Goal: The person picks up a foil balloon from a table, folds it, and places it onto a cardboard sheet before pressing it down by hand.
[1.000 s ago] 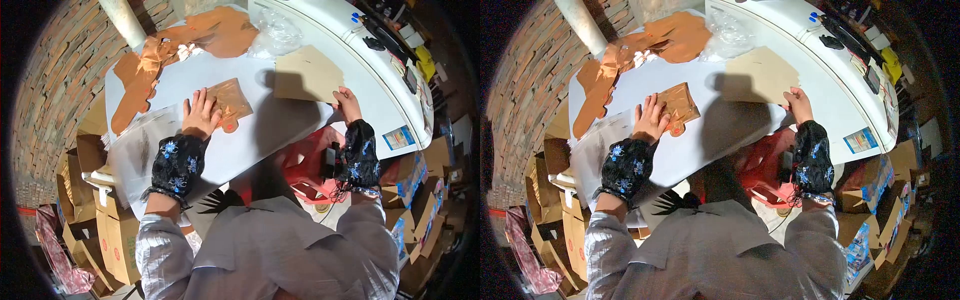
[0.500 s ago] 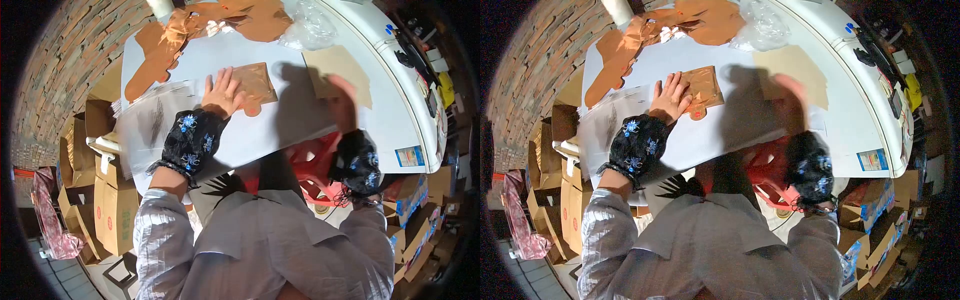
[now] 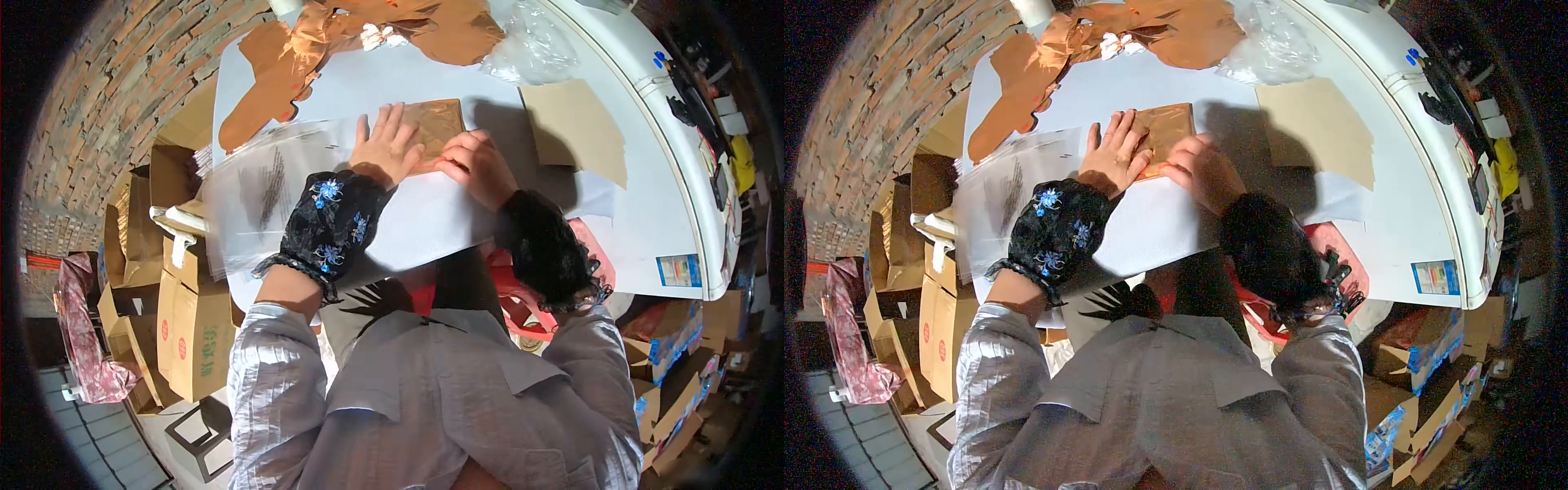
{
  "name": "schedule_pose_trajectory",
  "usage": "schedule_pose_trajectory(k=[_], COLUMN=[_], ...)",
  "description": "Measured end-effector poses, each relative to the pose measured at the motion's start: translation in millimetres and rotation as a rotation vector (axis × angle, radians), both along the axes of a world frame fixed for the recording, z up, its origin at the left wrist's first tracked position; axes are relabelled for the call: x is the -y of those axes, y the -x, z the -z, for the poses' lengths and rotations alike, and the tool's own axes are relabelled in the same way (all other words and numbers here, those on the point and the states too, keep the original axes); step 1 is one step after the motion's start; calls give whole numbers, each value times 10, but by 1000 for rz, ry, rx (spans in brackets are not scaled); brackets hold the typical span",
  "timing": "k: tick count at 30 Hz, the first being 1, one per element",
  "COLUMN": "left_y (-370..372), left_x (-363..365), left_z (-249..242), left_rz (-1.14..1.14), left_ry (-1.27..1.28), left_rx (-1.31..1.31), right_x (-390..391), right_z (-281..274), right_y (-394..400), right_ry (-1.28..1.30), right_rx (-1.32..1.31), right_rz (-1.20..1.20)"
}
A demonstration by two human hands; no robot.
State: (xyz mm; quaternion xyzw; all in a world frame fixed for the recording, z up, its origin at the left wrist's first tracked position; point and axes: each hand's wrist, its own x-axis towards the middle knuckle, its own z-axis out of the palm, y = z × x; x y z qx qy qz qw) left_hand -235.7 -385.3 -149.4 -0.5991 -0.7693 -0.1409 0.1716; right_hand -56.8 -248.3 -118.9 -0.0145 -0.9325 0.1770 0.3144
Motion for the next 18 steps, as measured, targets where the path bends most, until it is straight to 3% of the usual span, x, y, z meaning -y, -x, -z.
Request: schedule_pose_trajectory(k=[7,10,18], left_y=[-15,-49,-32], left_x=[-3,10,-7], left_z=[-50,-201,-167], left_rz=[-11,-64,-76], left_ry=[26,250,246], left_rx=[94,162,139], right_x=[-23,-100,-94], right_z=[-20,69,83], right_y=[119,189,227], right_ry=[105,128,178], right_rx=[71,65,92], right_rz=[46,25,33])
